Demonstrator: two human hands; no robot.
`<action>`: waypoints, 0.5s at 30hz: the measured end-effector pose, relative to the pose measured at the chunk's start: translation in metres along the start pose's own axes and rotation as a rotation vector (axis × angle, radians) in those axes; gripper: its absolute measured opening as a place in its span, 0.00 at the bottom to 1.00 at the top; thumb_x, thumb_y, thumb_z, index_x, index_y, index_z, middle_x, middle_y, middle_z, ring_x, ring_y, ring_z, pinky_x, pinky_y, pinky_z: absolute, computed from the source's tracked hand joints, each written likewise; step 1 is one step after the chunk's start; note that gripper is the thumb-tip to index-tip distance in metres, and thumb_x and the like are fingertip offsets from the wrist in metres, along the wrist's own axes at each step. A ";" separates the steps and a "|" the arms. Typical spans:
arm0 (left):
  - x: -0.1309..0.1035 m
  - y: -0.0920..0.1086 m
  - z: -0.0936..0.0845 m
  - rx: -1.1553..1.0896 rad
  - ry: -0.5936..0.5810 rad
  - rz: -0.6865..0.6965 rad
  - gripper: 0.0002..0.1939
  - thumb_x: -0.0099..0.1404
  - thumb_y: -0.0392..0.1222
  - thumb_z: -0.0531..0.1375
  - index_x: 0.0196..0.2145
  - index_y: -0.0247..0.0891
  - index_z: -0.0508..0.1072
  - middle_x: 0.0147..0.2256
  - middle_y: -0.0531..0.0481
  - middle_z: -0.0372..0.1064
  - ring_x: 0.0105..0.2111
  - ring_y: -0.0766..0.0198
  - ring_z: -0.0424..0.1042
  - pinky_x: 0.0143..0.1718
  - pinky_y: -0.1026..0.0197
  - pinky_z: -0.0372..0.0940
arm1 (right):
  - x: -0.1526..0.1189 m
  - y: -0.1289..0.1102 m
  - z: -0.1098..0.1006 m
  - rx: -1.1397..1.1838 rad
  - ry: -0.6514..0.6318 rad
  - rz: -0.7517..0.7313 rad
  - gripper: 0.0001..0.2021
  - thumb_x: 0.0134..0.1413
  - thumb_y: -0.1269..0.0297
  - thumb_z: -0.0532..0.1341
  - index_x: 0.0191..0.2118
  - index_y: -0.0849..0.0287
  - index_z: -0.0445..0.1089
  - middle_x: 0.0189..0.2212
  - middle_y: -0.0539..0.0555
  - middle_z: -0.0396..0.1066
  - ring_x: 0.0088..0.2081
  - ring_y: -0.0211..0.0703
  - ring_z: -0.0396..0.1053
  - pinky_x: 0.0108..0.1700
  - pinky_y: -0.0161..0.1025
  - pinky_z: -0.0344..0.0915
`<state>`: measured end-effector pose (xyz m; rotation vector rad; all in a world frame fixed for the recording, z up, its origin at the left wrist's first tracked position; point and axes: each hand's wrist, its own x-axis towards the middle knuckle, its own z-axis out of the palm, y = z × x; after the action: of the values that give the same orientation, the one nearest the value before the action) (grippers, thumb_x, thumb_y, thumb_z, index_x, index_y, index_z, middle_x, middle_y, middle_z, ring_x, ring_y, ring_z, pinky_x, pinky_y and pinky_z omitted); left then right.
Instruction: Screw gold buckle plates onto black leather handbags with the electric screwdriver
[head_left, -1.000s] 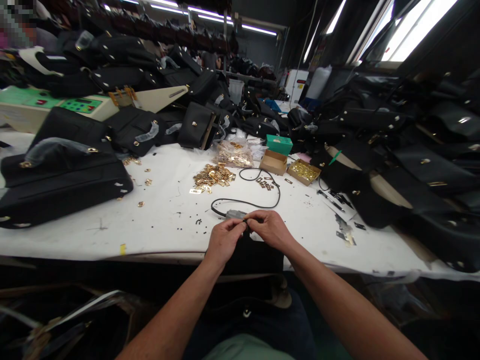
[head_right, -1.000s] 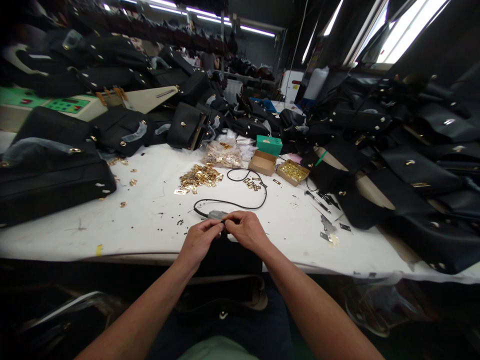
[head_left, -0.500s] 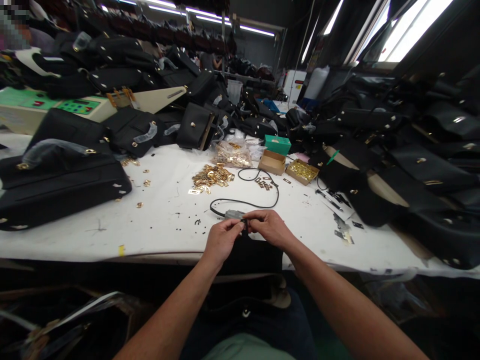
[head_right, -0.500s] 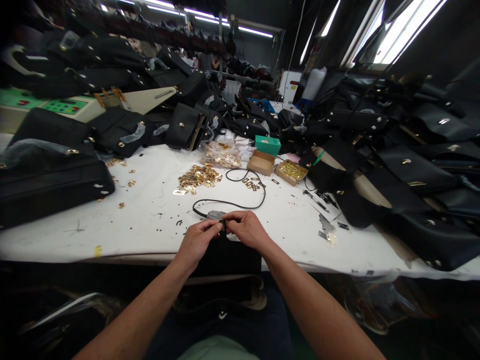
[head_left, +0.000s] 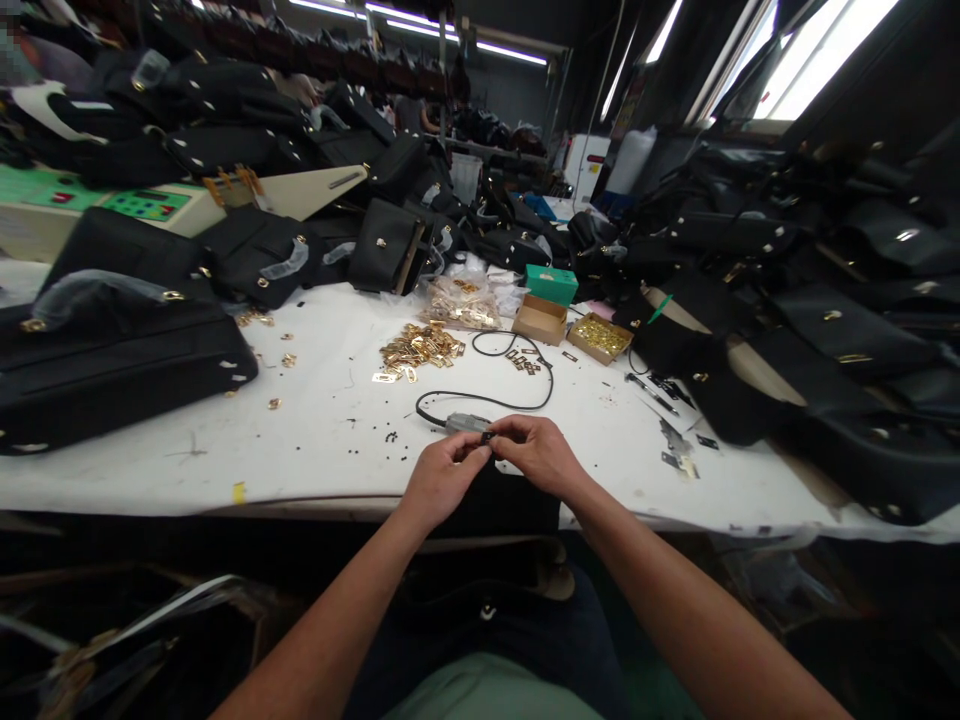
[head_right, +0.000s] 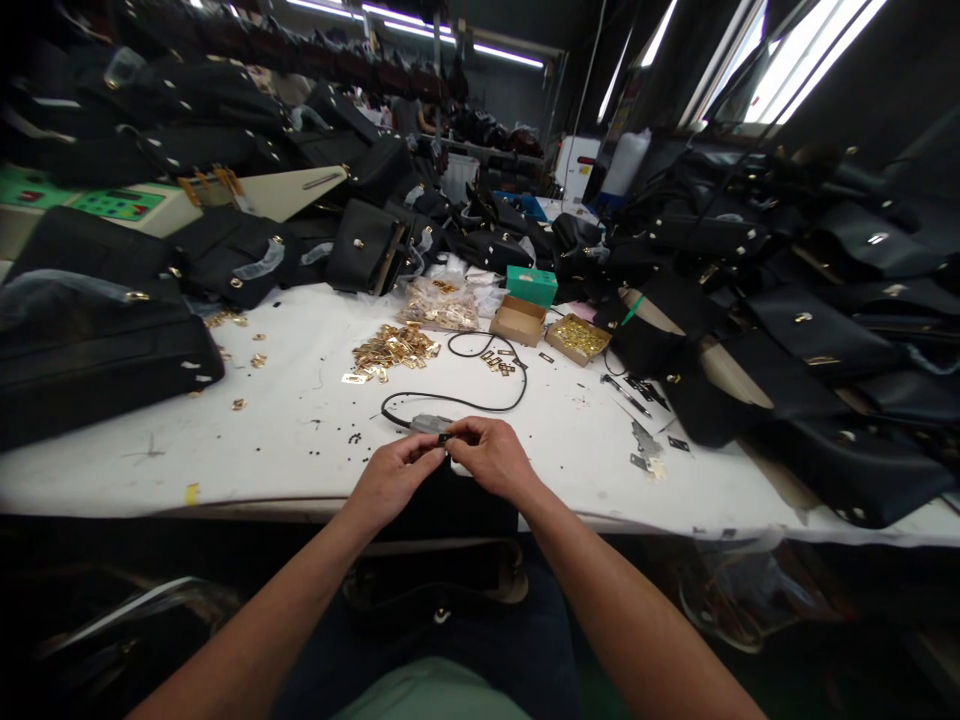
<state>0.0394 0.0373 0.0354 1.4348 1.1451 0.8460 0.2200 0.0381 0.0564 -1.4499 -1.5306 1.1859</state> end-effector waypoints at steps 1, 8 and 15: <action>-0.001 0.001 -0.001 -0.012 -0.024 -0.009 0.17 0.61 0.49 0.63 0.46 0.40 0.80 0.36 0.50 0.79 0.36 0.59 0.74 0.39 0.60 0.65 | -0.001 -0.001 0.000 0.006 0.002 0.000 0.11 0.52 0.63 0.64 0.40 0.59 0.79 0.32 0.52 0.79 0.31 0.40 0.72 0.37 0.37 0.67; -0.006 0.008 -0.002 -0.068 -0.061 -0.033 0.18 0.58 0.44 0.64 0.46 0.38 0.80 0.37 0.49 0.80 0.37 0.59 0.76 0.41 0.60 0.67 | -0.007 -0.003 0.000 0.038 0.001 -0.001 0.12 0.52 0.62 0.64 0.41 0.60 0.79 0.32 0.53 0.79 0.32 0.41 0.73 0.38 0.37 0.68; -0.005 0.007 0.004 -0.151 -0.012 -0.094 0.17 0.55 0.42 0.65 0.43 0.37 0.81 0.35 0.49 0.80 0.34 0.60 0.76 0.38 0.61 0.67 | -0.010 -0.001 -0.002 -0.005 -0.030 -0.018 0.13 0.52 0.64 0.64 0.44 0.59 0.78 0.32 0.51 0.78 0.32 0.39 0.72 0.37 0.36 0.67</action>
<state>0.0434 0.0316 0.0423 1.2514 1.1062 0.8386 0.2231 0.0288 0.0592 -1.4242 -1.5644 1.1986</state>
